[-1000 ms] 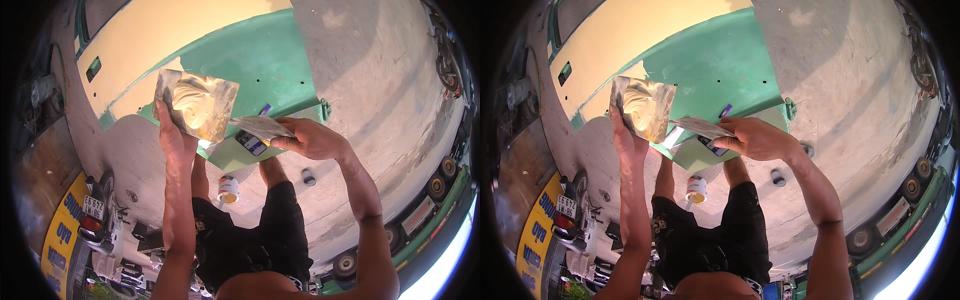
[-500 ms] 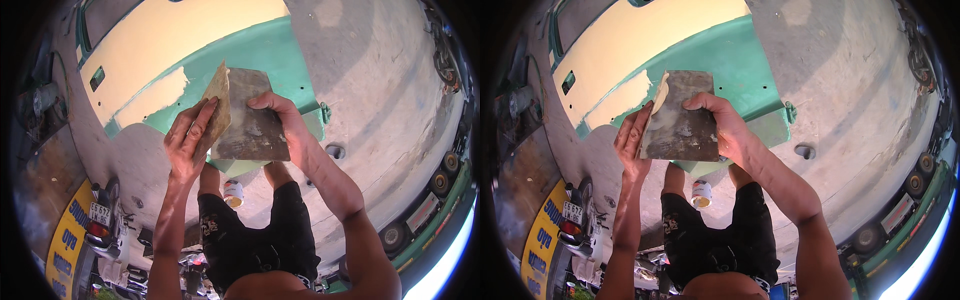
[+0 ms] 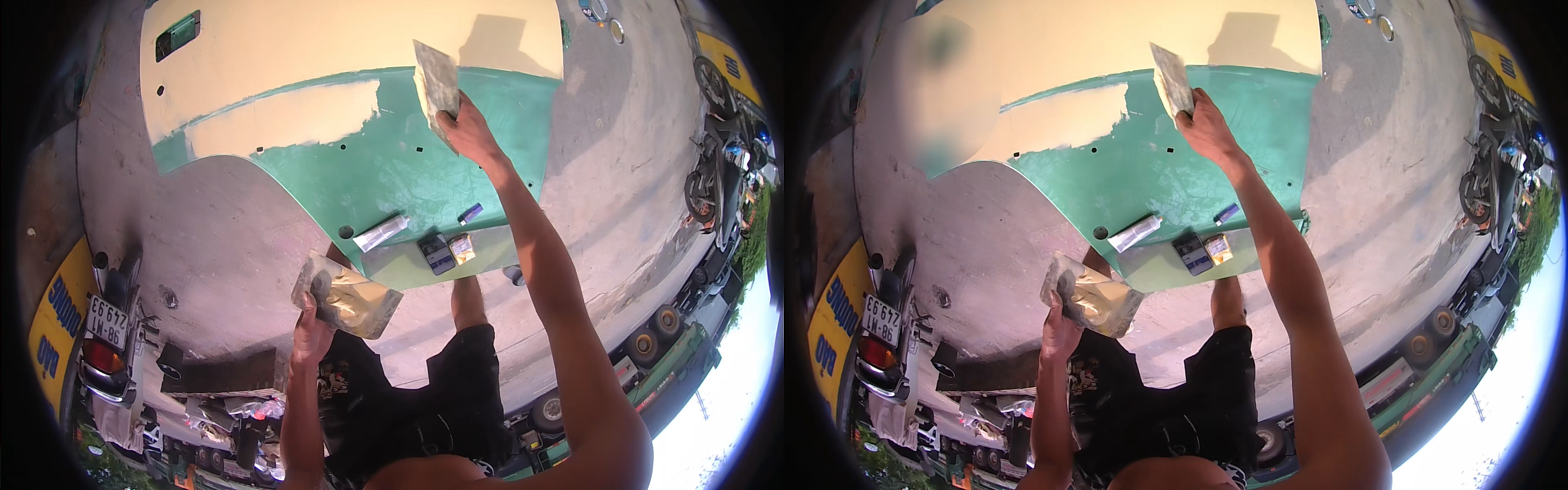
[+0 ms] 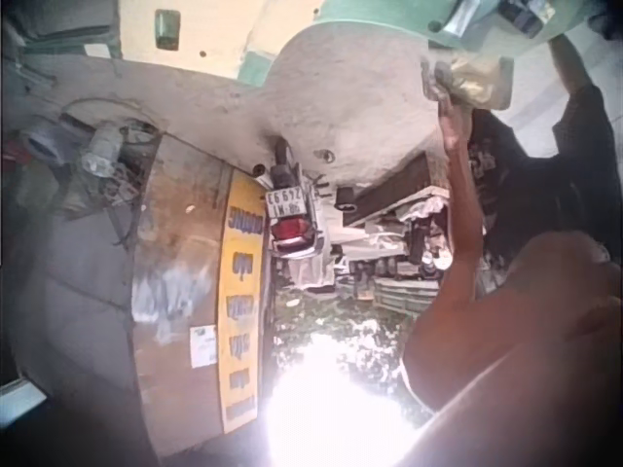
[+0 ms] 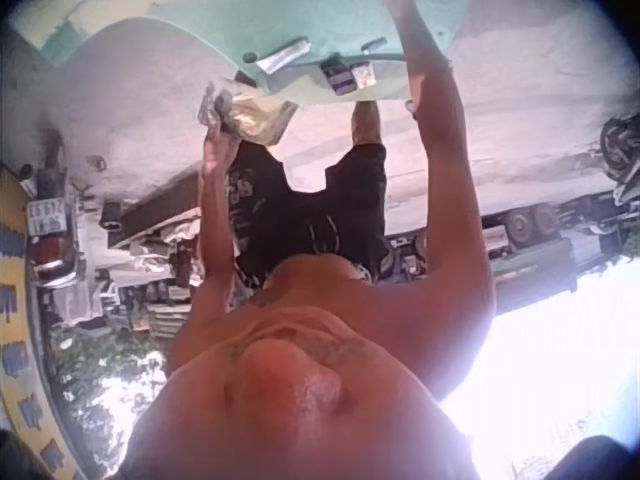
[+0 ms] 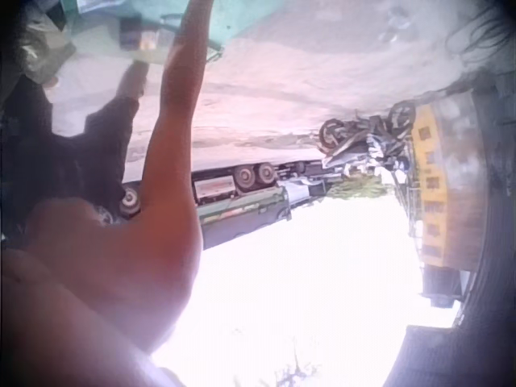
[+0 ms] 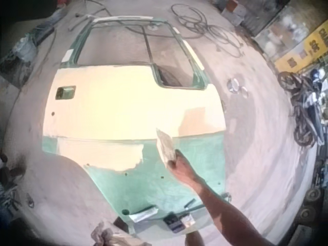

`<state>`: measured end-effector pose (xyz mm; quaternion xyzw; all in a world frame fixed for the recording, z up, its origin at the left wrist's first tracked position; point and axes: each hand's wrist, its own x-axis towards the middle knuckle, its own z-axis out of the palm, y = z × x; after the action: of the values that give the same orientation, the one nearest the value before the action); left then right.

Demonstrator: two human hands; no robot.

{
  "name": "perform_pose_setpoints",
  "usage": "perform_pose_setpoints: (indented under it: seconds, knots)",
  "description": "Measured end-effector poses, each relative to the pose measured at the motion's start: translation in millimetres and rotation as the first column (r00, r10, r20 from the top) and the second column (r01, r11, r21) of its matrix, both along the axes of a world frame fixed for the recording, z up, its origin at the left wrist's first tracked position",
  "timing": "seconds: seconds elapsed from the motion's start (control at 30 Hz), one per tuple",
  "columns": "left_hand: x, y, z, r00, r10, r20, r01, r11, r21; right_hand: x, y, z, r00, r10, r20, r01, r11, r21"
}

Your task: The person applies body filler to a car door using metal spreaders, mixing the compound on one spreader and smoothing it onto the door surface.

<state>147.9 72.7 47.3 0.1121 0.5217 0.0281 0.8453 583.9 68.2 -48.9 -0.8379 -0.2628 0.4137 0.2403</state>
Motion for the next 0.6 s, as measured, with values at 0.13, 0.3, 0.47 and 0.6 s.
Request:
perform_pose_setpoints:
  seconds: [0.13, 0.3, 0.47, 0.6]
  knots:
    - [-15.1, -54.7, -19.1, 0.971, 0.238, -0.039, -0.24, 0.945, -0.221, -24.6, 24.0, -83.5, 0.674, 0.454, 0.582, -0.465, 0.874, -0.143]
    - [-16.7, -88.8, -31.4, 0.978, 0.209, 0.011, -0.203, 0.958, -0.203, -39.4, 41.1, -112.1, 0.563, 0.465, 0.683, -0.468, 0.861, -0.2]
    - [-22.5, -99.8, -44.8, 0.971, 0.239, -0.003, -0.234, 0.948, -0.217, -33.2, 41.0, -117.8, 0.575, 0.348, 0.74, -0.448, 0.891, -0.072]
    - [-22.1, -90.5, -38.1, 0.968, 0.248, -0.037, -0.249, 0.933, -0.259, -37.7, 55.6, -98.3, 0.713, 0.393, 0.581, -0.408, 0.906, -0.112]
